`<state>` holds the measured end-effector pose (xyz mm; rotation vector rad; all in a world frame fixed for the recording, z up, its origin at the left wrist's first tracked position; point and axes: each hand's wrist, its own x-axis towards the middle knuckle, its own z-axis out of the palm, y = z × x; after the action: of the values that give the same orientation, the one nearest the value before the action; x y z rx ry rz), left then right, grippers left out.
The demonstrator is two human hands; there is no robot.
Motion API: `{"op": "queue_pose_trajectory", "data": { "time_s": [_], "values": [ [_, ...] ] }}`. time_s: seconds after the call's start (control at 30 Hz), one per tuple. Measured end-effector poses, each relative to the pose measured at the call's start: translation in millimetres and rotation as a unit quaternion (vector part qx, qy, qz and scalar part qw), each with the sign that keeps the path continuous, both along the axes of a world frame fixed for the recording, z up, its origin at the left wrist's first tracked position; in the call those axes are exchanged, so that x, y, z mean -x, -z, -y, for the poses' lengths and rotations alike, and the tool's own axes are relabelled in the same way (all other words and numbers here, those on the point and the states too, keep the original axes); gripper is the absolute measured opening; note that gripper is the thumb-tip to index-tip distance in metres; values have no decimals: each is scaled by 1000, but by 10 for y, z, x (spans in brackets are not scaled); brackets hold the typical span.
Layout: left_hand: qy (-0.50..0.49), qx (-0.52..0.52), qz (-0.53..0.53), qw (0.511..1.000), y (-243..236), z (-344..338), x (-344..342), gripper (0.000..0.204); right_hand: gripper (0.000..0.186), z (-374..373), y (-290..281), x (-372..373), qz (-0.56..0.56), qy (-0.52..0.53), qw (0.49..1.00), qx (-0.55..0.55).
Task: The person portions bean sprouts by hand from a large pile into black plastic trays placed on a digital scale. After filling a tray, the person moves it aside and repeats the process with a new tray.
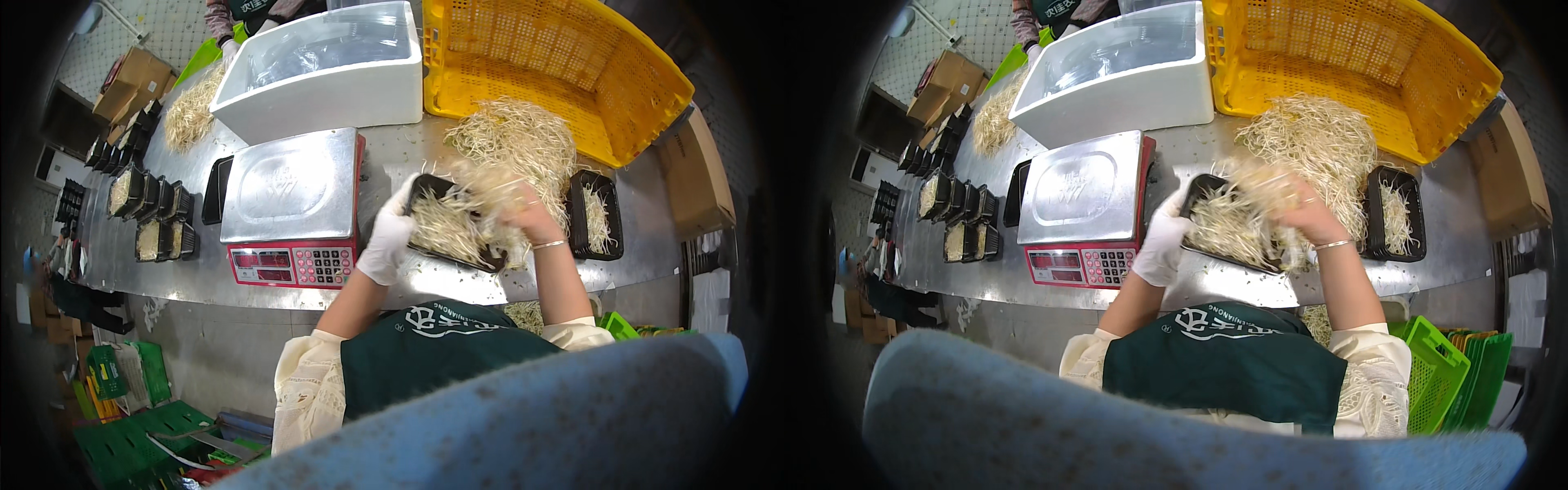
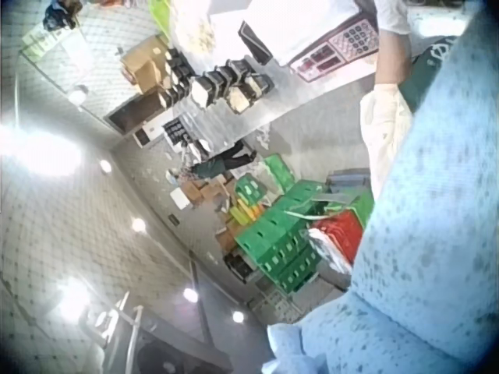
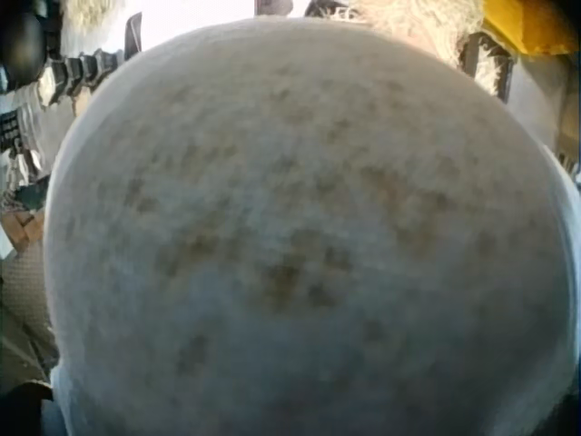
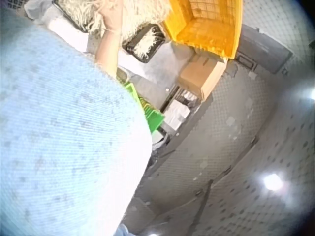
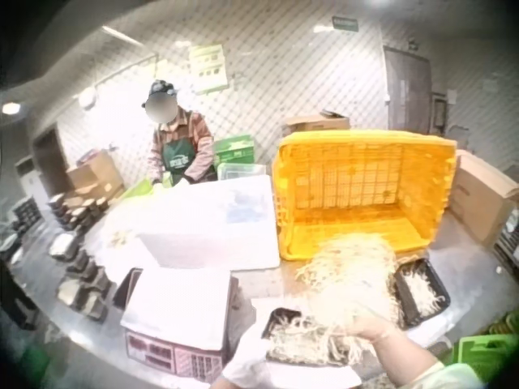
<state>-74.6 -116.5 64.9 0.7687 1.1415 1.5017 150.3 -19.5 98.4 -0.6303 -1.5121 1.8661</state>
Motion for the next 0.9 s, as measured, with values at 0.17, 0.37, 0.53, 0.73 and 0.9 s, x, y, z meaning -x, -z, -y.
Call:
{"op": "queue_pose_trajectory", "data": {
  "time_s": [0.17, 0.37, 0.53, 0.73, 0.9],
  "values": [
    [14, 27, 156, 987, -51, 178, -294, 80, 81, 352, 152, -197, 307, -61, 863, -397],
    [-24, 3, 124, 992, 69, 48, -330, 83, 66, 360, 270, 42, 319, -24, 833, -452],
    [-120, -5, 25, 992, -497, 288, 387, 81, 71, -273, 7, -382, 336, 95, 864, -362],
    [-264, -21, 72, 962, -375, 515, 1406, 63, 75, -897, 898, -482, 527, 63, 734, -423],
    [-465, -81, -226, 852, -679, 459, 942, 48, 76, -1072, 996, -408, 566, 107, 659, -483]
  ]
}}
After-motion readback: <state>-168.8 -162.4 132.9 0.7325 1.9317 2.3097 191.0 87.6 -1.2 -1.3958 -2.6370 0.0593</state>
